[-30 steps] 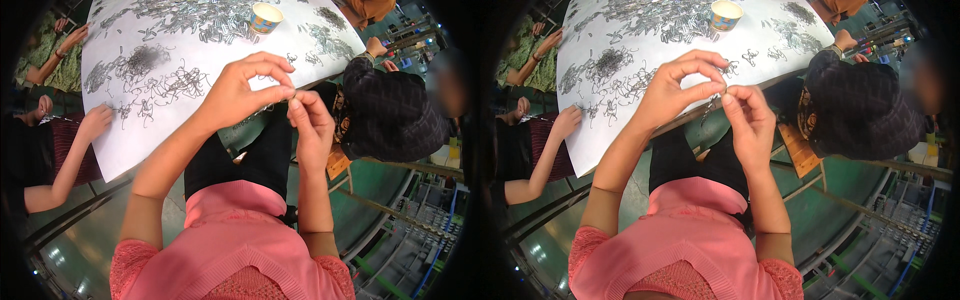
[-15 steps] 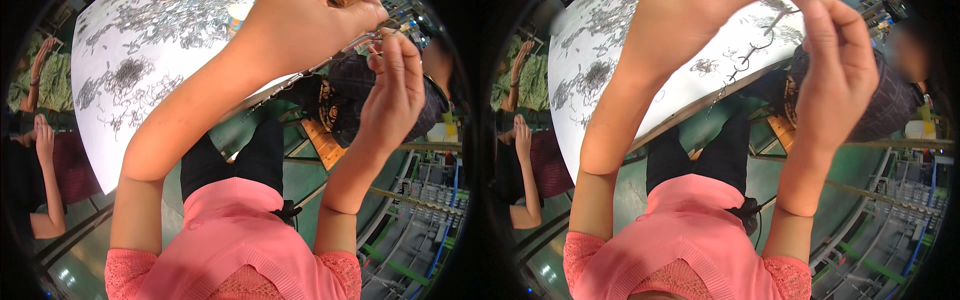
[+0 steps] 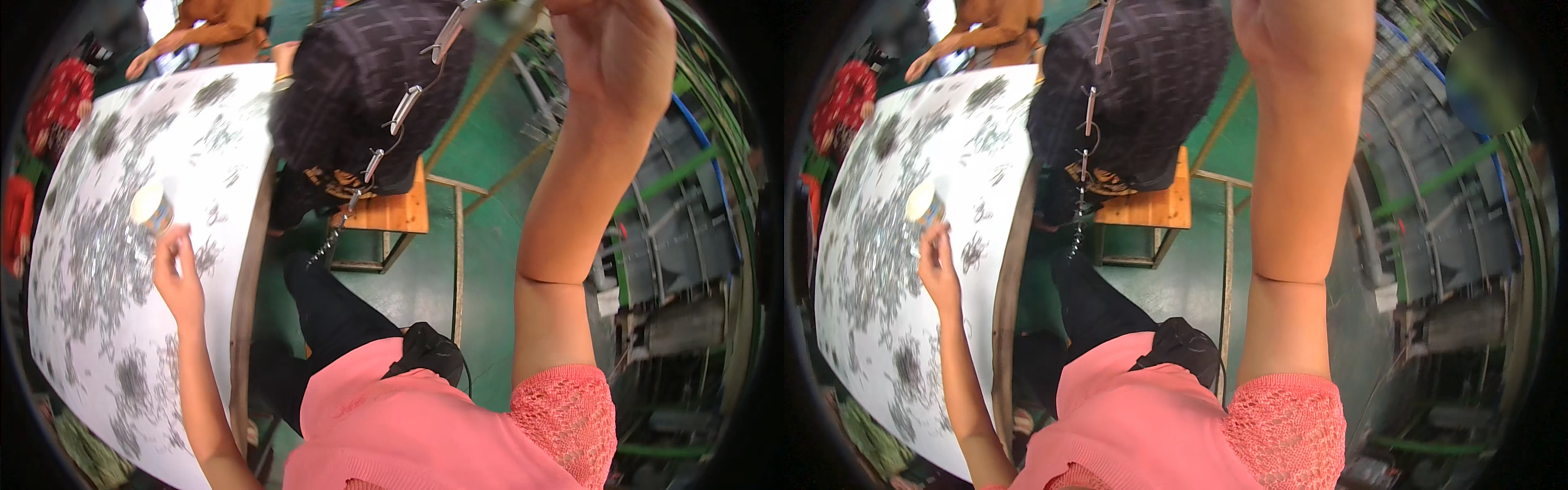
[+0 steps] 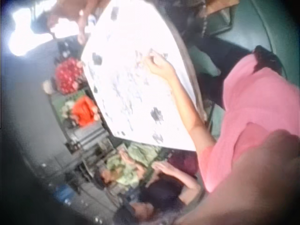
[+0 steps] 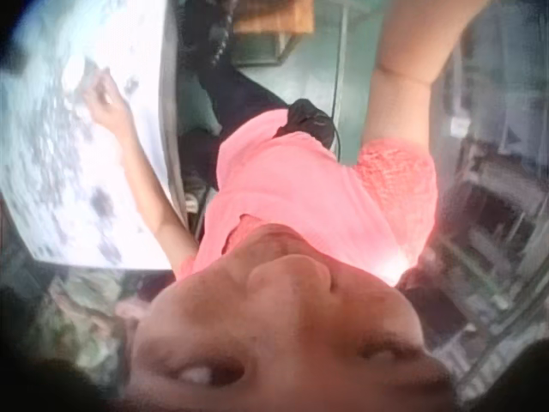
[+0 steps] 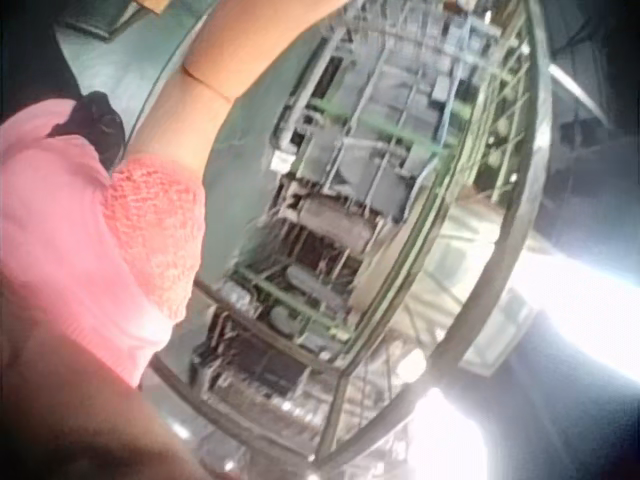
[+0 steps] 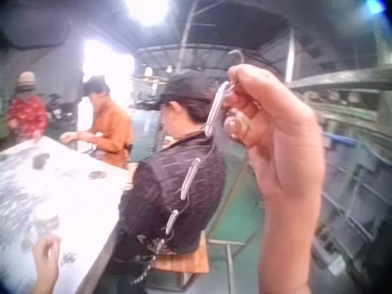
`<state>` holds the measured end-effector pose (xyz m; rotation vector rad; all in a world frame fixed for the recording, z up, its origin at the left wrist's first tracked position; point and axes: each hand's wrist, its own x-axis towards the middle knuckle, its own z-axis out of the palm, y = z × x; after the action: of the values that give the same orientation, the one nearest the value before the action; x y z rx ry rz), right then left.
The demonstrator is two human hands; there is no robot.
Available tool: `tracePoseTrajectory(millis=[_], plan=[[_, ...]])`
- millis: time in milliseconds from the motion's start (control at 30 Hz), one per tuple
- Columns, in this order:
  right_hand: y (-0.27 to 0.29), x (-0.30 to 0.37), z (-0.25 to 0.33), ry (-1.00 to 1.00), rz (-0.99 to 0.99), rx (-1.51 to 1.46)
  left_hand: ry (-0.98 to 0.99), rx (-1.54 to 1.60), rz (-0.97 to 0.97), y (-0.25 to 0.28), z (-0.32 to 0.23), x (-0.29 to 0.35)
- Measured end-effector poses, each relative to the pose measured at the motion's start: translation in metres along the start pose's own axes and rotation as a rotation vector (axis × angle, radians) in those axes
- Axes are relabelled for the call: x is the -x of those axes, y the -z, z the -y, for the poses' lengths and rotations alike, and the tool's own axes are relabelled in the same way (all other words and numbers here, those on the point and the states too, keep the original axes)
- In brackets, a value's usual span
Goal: The person sits at a table and repeatedly picks up small metal paperclips from a large pile. They manipulate the clips with their hands, linking them together to form a chain. The person occasionally lifts the chain to check its length or hangs it on a nearby metal rack before returning to the table to continue the assembly.
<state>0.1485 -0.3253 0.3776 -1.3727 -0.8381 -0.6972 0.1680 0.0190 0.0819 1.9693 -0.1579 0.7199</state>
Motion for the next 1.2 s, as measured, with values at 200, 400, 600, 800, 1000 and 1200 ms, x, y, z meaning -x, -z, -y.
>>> tracePoseTrajectory(millis=[200,400,600,800,1000,1200], plan=[[0.073,0.023,0.024,-0.109,-0.259,0.301,-0.111,-0.021,0.613,-0.031,0.029,0.045],[0.144,0.052,0.065,-0.170,-0.600,0.661,-0.294,-0.252,0.934,-0.045,0.064,0.064],[0.217,0.068,0.125,-0.206,-0.666,0.937,-0.470,-0.395,1.019,-0.042,0.073,0.065],[0.333,0.076,0.202,-0.191,-0.778,1.063,-0.506,-0.498,1.012,-0.047,0.083,0.071],[0.337,0.082,0.223,-0.158,-0.912,1.230,-0.465,-0.529,1.017,-0.043,0.087,0.071],[0.385,0.094,0.278,-0.157,-0.974,1.142,-0.443,-0.538,1.012,-0.046,0.085,0.072]])
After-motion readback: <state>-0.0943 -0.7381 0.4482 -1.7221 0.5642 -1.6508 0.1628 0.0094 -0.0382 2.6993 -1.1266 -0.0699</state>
